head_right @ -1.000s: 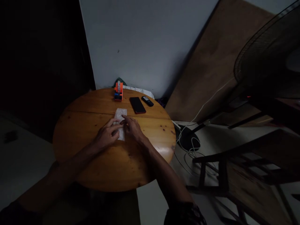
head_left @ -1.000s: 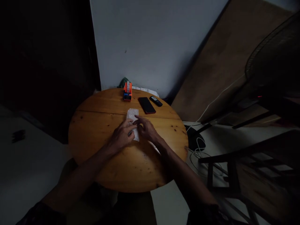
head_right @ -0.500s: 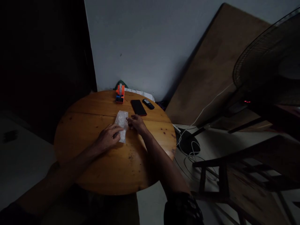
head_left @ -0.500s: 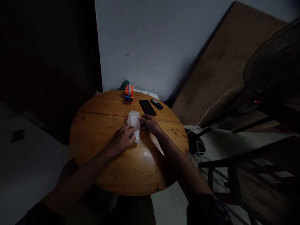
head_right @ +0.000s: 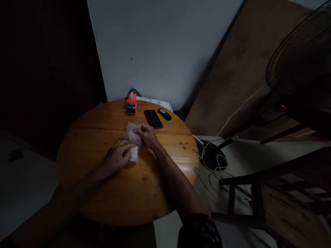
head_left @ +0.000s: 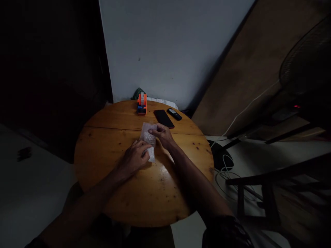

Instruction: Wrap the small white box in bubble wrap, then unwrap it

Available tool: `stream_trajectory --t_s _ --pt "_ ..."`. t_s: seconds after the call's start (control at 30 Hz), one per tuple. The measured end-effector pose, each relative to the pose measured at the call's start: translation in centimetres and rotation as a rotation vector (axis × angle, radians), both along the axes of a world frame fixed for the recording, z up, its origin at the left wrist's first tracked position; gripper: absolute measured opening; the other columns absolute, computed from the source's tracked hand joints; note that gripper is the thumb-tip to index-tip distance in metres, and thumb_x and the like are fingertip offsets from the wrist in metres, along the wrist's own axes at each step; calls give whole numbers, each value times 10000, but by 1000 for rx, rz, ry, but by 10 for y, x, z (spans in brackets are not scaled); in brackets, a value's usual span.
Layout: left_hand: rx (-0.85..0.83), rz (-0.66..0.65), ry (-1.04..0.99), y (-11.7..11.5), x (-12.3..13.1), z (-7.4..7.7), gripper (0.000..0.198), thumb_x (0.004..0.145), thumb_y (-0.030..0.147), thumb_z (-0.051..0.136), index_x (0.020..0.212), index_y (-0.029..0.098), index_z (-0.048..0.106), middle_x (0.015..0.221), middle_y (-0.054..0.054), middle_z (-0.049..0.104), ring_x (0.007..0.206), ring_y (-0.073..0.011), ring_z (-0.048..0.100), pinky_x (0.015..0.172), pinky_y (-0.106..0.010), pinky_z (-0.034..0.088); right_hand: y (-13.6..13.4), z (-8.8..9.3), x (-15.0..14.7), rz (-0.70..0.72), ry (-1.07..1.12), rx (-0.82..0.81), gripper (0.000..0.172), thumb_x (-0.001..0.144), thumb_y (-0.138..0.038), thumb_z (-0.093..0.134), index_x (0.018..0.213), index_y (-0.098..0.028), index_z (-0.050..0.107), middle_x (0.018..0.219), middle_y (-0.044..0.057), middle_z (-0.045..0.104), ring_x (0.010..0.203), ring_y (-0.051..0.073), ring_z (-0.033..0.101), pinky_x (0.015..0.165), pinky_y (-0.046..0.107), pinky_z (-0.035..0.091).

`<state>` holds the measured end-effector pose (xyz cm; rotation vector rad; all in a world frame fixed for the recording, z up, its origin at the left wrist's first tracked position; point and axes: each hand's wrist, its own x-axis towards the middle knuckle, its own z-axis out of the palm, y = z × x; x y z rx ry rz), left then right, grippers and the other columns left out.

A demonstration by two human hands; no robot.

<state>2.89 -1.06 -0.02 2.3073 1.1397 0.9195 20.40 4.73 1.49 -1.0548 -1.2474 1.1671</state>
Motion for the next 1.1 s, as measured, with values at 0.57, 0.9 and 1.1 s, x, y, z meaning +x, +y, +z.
stream_trajectory --t_s 0.57,0.9,1.1 --pt "-80 174 38 -2 -2 11 118 788 213 625 902 210 653 985 -58 610 889 -216 619 806 -329 521 -29 15 -9 45 -228 139 302 696 -422 722 808 -231 517 738 -30 514 686 127 483 644 255 418" --pt "-120 118 -166 10 -10 1 602 712 290 761 1269 208 549 1244 -98 576 1117 -255 608 936 -369 527 -99 7 -17 -79 -604 284 55 772 -209 563 819 -219 589 852 16 659 818 183 604 784 296 482" --pt "-172 -241 -153 25 -26 2 228 778 242 656 997 192 694 1065 -71 687 1021 -225 661 940 -369 530 -120 -10 -22 -36 -625 384 110 859 -196 518 930 -232 595 1191 87 681 1107 214 644 951 355 500"
